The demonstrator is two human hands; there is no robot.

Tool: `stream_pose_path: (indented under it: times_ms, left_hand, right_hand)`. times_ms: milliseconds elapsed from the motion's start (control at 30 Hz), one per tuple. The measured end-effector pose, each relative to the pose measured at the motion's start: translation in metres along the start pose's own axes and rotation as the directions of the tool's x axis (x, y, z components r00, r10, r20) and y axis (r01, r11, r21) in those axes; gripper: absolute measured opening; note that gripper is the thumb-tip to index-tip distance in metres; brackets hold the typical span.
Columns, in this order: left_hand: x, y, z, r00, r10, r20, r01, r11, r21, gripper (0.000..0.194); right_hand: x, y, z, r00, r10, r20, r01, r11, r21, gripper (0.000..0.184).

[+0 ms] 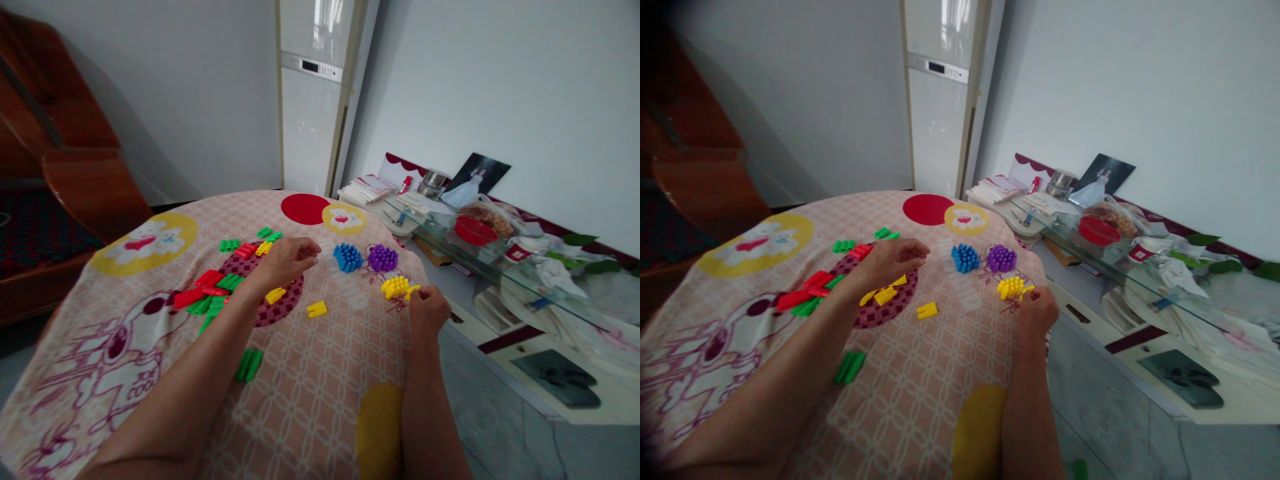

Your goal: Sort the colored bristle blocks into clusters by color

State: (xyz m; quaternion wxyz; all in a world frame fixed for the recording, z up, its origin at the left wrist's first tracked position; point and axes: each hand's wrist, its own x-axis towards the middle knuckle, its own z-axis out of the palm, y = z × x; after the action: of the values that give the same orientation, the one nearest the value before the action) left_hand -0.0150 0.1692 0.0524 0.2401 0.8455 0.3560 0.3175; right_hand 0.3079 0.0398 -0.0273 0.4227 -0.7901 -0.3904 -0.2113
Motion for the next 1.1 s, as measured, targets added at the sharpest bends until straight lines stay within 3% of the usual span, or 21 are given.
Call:
stream_pose_path:
  times_ms: [133,300,467,600,733,833,933,1100]
  left_hand:
    - [0.0,0.001,0.001,1.0,0.005,0.027,-0.005,1.0,-0.01,0.025]
    - [0.0,0.001,0.001,0.999,0.002,0.035,-0.002,1.0,-0.007,0.028]
    - [0.0,-0.003,-0.004,0.999,-0.002,0.032,0.002,1.0,-0.001,0.03]
    - [-0.001,-0.011,-0.019,0.997,-0.071,-0.024,0.073,0.995,0.062,0.031]
    - [-0.005,-0.024,-0.039,0.98,-0.161,-0.118,0.183,0.962,0.202,0.03]
    - [-0.007,-0.033,-0.045,0.969,-0.213,-0.127,0.241,0.929,0.281,0.032]
    - [-0.007,-0.037,-0.038,0.965,-0.258,-0.042,0.256,0.9,0.352,0.029]
    - [-0.007,-0.036,-0.01,0.934,-0.343,0.1,0.243,0.814,0.527,0.018]
  right_hand:
    - [-0.002,0.002,0.002,0.996,0.011,0.086,-0.011,1.0,-0.002,0.017]
    - [0.0,0.001,-0.003,0.996,0.089,-0.002,-0.089,0.995,-0.053,0.031]
    - [0.001,0.003,0.003,0.974,0.096,0.205,-0.086,0.995,-0.058,0.038]
    - [0.001,0.005,0.006,0.964,0.089,0.25,-0.078,0.996,-0.052,0.042]
    - [-0.001,0.008,0.007,0.971,0.07,0.23,-0.065,0.998,-0.027,0.043]
    - [-0.002,0.01,0.006,0.972,0.053,0.231,-0.053,0.999,-0.003,0.042]
    - [-0.003,0.009,0.004,0.978,0.064,0.196,-0.069,0.997,0.017,0.039]
    - [-0.004,0.0,-0.004,0.994,0.099,-0.05,-0.094,0.991,0.091,0.035]
